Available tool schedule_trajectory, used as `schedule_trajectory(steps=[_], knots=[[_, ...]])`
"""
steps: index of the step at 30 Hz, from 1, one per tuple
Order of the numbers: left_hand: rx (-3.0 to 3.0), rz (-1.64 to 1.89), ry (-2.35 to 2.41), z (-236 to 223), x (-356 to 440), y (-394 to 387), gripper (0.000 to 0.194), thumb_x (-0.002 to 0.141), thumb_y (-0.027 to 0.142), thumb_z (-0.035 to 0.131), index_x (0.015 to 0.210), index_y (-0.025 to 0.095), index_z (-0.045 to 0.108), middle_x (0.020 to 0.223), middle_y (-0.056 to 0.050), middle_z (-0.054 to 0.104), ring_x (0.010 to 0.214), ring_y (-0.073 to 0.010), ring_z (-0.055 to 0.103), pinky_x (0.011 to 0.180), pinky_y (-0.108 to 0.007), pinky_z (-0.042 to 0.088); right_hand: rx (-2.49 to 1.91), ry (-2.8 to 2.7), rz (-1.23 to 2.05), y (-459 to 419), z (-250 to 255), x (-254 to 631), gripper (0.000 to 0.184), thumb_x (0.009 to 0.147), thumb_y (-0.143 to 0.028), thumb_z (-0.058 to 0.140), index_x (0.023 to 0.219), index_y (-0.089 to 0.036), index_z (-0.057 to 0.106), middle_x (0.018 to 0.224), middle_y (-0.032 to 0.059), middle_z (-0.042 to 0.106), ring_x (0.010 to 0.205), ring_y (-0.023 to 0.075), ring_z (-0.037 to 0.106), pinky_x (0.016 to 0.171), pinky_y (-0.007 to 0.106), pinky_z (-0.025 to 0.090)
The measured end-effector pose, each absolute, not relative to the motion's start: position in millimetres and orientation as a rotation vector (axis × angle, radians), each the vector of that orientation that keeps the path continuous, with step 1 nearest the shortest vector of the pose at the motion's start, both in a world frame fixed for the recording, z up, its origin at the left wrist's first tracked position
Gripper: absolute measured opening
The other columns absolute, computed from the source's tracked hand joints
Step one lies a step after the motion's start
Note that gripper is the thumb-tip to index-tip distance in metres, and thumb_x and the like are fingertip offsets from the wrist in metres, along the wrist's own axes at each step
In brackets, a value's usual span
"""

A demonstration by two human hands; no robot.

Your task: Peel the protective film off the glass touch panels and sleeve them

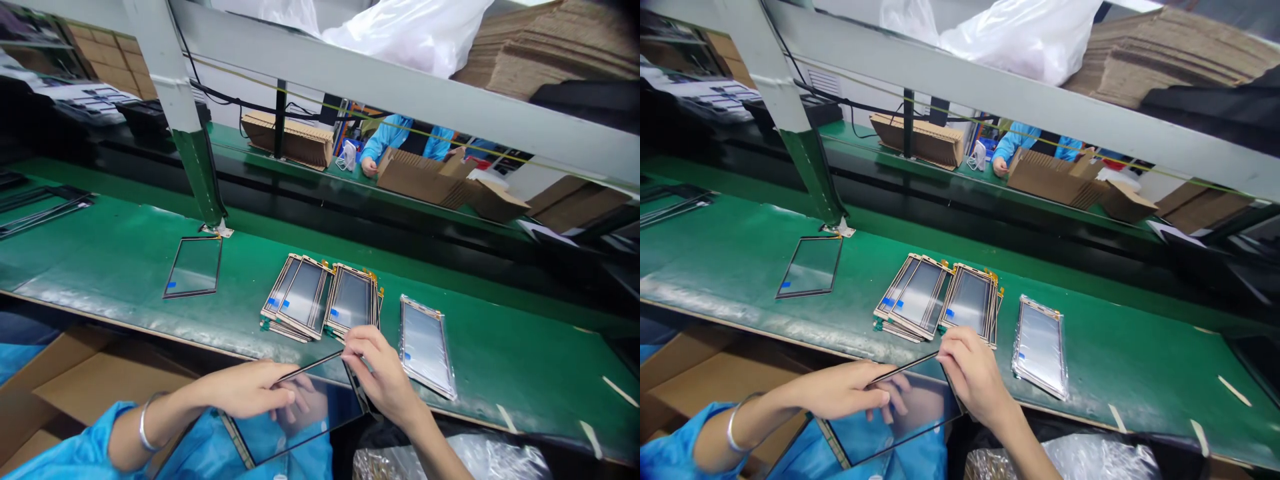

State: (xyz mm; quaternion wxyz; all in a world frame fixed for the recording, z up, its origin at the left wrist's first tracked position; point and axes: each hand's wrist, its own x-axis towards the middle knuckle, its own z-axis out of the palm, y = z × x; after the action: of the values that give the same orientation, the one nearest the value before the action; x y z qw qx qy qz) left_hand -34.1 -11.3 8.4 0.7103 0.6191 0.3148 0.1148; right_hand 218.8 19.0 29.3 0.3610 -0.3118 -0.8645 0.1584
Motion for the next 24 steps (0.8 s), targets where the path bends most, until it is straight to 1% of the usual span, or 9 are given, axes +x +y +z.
schedule_trajectory(steps=[3,5,8,10,12,14,18,20,24], knots=[[1.247,0.290,0.682,10,-33,-8,0.032,0.092,0.038,0.046,0.116,0.018,0.051,0.109,-0.014,0.069,0.087,-0.0189,0.069,0.063,-0.024,0.051,-0.776,-2.163,0.120,14,25,221,0.013,0.085,-0.007,0.052,0.088,-0.020,0.056,0.085,0.0059,0.059,0.083,0.0169,0.057,0.071,0.029,0.049],[1.185,0.313,0.683,9,-33,-5,0.034,0.091,0.044,0.049,0.113,0.018,0.050,0.111,-0.015,0.068,0.088,-0.0196,0.069,0.062,-0.024,0.051,-0.771,-2.104,0.121,8,23,221,0.013,0.086,-0.008,0.051,0.087,-0.020,0.055,0.086,0.0065,0.060,0.083,0.0169,0.058,0.072,0.030,0.049],[1.121,0.341,0.674,5,-33,0,0.038,0.088,0.048,0.052,0.110,0.017,0.049,0.110,-0.016,0.068,0.085,-0.0199,0.070,0.061,-0.024,0.050,-0.794,-1.968,0.636,-8,23,226,0.011,0.093,-0.017,0.043,0.086,-0.022,0.050,0.089,0.0078,0.065,0.085,0.0182,0.062,0.069,0.031,0.050],[1.060,0.378,0.676,0,-36,5,0.040,0.086,0.049,0.055,0.109,0.016,0.049,0.110,-0.017,0.068,0.084,-0.0201,0.070,0.060,-0.024,0.050,-0.867,-1.795,1.149,-21,28,241,0.014,0.097,-0.025,0.037,0.085,-0.023,0.044,0.072,0.0044,0.065,0.065,0.0162,0.063,0.054,0.026,0.047],[1.002,0.425,0.703,-4,-41,11,0.042,0.084,0.048,0.058,0.110,0.016,0.049,0.111,-0.018,0.068,0.083,-0.0206,0.071,0.060,-0.024,0.050,-1.003,-1.671,1.418,-28,34,268,0.019,0.097,-0.033,0.036,0.083,-0.023,0.043,0.053,-0.0020,0.055,0.043,0.0128,0.051,0.042,0.022,0.038],[0.979,0.457,0.744,-7,-45,14,0.042,0.083,0.047,0.060,0.110,0.016,0.049,0.112,-0.017,0.067,0.084,-0.0209,0.071,0.059,-0.023,0.050,-1.260,-1.656,1.227,-24,40,298,0.022,0.094,-0.040,0.043,0.079,-0.023,0.045,0.047,-0.0041,0.048,0.038,0.0122,0.044,0.040,0.023,0.035],[1.099,0.399,0.758,-1,-42,13,0.038,0.086,0.045,0.056,0.109,0.016,0.050,0.110,-0.017,0.068,0.081,-0.0189,0.070,0.058,-0.023,0.049,-1.706,-1.618,0.274,3,38,312,0.028,0.083,-0.051,0.054,0.083,-0.022,0.052,0.061,0.0028,0.056,0.049,0.0173,0.051,0.047,0.028,0.039],[1.196,0.326,0.733,4,-36,9,0.036,0.088,0.045,0.052,0.110,0.016,0.050,0.109,-0.016,0.068,0.079,-0.0181,0.070,0.058,-0.024,0.050,-1.590,-1.826,0.258,15,35,289,0.025,0.086,-0.046,0.050,0.090,-0.021,0.055,0.069,0.0043,0.058,0.056,0.0173,0.054,0.052,0.028,0.042],[1.309,0.212,0.698,12,-28,0,0.032,0.091,0.040,0.047,0.113,0.017,0.050,0.110,-0.015,0.068,0.084,-0.0182,0.069,0.062,-0.024,0.051,-1.162,-2.260,0.556,24,37,238,0.012,0.093,-0.027,0.045,0.095,-0.022,0.056,0.078,0.0026,0.054,0.068,0.0147,0.054,0.061,0.025,0.043]])
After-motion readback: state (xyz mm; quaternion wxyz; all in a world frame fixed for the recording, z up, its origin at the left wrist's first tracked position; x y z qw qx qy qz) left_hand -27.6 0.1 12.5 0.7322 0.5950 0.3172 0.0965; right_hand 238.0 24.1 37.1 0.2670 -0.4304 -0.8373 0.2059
